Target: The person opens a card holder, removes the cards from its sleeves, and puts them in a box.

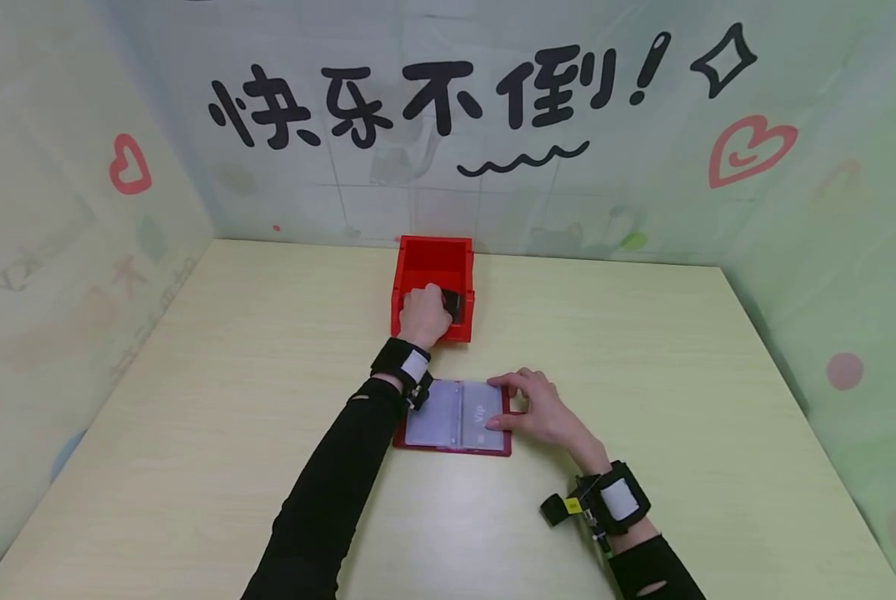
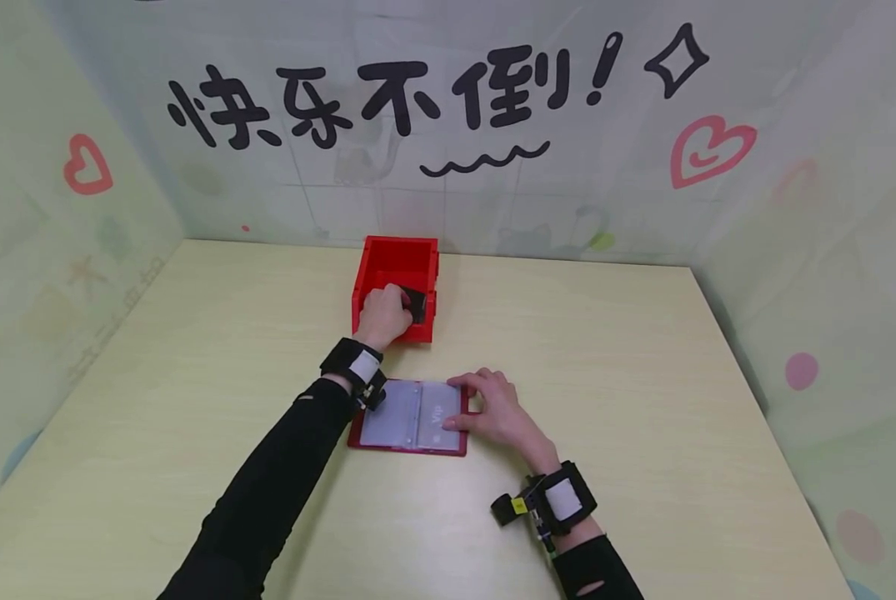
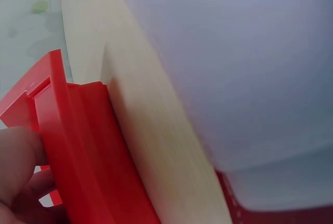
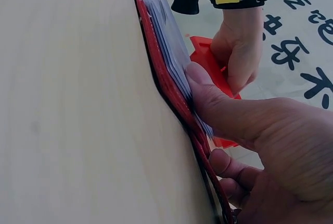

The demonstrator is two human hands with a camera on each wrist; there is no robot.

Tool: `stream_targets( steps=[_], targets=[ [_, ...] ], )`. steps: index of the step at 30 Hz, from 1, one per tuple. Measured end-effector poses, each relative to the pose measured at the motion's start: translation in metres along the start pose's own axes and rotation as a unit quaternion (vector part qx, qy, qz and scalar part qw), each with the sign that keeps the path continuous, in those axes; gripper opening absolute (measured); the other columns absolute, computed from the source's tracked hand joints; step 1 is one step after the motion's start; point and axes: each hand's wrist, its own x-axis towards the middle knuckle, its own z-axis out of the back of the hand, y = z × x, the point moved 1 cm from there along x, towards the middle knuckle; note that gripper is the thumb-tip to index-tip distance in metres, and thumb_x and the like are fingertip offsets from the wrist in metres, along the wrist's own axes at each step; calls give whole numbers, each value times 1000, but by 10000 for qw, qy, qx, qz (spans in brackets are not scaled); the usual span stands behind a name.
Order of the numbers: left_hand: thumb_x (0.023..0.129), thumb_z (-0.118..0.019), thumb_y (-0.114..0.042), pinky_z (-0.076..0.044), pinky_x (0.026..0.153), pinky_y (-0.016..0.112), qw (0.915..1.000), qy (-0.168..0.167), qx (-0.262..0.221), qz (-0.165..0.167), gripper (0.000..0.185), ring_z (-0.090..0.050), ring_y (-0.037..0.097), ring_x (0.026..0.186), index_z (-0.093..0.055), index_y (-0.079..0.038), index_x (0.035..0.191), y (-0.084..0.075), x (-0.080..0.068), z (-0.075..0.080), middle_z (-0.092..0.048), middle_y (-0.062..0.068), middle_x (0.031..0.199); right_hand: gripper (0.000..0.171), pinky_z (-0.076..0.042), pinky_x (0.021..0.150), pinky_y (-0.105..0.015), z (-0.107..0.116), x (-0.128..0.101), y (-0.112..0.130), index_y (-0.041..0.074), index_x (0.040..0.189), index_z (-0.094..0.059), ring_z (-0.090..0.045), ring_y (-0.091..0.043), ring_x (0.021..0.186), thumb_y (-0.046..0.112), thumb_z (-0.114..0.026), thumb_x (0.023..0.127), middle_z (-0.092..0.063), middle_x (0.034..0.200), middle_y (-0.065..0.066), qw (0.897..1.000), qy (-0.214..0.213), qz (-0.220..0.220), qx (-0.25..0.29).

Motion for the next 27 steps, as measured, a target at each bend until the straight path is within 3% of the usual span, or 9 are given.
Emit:
stream_targets(
  steps=[8, 11, 15, 19, 22, 27],
  targets=[
    [91, -68, -12, -60, 81, 44, 9998, 206, -59, 36, 20, -61, 31, 88, -67, 1, 107, 0, -3, 2, -71, 19, 99, 58, -34, 90, -39, 1, 0, -1, 12, 132, -64, -46, -23, 106, 29, -85, 80, -59, 107, -6, 10000, -6, 51, 7],
    [90, -67, -10, -58, 87, 41, 9996, 85, -114, -234, 23, -62, 32, 92, -68, 1, 111, -1, -8, 4, -71, 19, 104, 58, -34, 90, -39, 1, 0, -1, 12, 132, -64, -46, -23, 106, 29, -85, 80, -59, 107, -6, 10000, -10, 45, 8],
    [90, -66, -7, -50, 101, 43, 9972, -191, -133, -706, 29, -56, 34, 110, -69, 1, 118, -1, -19, 7, -64, 21, 121, 58, -35, 89, -39, 0, 1, 0, 12, 132, -64, -47, -23, 105, 29, -85, 80, -58, 106, -6, 10000, -24, 74, 7],
    [91, -64, -6, -50, 100, 43, 9938, -189, -428, -1010, 28, -53, 33, 114, -69, -1, 118, 2, -38, 13, -61, 19, 122, 58, -34, 88, -38, 0, 1, 0, 12, 131, -64, -47, -23, 104, 29, -86, 80, -58, 104, -6, 10000, -48, 83, -22],
    [91, -66, -7, -53, 91, 38, 9905, 25, -689, -1192, 24, -56, 28, 103, -70, -3, 114, 8, -56, 17, -65, 16, 113, 58, -34, 88, -38, 0, 0, 1, 12, 131, -64, -46, -23, 103, 28, -86, 79, -57, 103, -5, 10000, -63, 36, -35],
    [91, -69, -9, -52, 74, 28, 9838, 756, -983, -1296, 18, -58, 20, 81, -72, -6, 109, 24, -84, 16, -68, 9, 94, 58, -35, 89, -38, 0, 0, 2, 14, 131, -64, -47, -22, 104, 30, -85, 80, -57, 103, -5, 10000, -29, -71, -52]
  ],
)
